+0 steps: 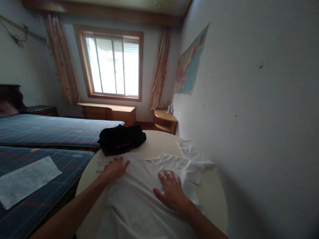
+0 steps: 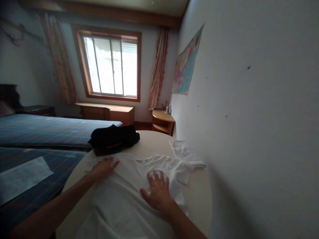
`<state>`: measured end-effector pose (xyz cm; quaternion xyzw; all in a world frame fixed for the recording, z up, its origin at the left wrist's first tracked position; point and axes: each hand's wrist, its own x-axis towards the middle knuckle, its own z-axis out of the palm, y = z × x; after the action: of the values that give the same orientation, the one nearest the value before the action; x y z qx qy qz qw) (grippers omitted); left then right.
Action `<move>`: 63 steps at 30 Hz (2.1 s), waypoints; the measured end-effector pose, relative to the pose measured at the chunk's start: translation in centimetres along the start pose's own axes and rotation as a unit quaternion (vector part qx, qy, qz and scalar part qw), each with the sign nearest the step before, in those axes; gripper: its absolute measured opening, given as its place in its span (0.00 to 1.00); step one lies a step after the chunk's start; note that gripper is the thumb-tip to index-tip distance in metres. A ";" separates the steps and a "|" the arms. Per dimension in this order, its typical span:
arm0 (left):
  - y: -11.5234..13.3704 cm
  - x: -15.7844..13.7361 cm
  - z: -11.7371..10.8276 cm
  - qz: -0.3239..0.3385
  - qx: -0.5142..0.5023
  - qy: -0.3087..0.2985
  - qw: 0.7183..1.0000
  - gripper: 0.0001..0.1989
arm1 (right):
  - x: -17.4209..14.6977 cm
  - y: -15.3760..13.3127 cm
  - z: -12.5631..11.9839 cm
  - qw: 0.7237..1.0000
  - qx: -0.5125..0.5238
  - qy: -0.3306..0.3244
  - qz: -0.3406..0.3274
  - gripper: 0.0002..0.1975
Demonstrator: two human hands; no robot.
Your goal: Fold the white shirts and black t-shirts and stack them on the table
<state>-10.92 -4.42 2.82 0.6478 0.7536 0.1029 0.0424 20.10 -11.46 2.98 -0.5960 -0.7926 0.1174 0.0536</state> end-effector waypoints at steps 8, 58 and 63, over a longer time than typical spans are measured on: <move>2.6 0.0 1.1 0.060 0.061 -0.011 0.996 0.29 | 3.1 1.2 0.0 0.998 -0.019 -0.002 0.056 0.40; 3.6 2.1 3.7 -0.094 -0.010 0.138 0.986 0.22 | 6.1 1.4 -2.7 0.992 0.094 0.063 -0.063 0.18; 6.8 2.0 4.4 -0.045 0.021 0.097 0.994 0.24 | 8.3 4.2 -2.3 0.987 0.017 0.147 0.062 0.18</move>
<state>-3.83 -1.06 0.05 0.6011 0.7843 0.1479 -0.0401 22.15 -2.17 3.74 -0.6537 -0.7354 0.0449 0.1726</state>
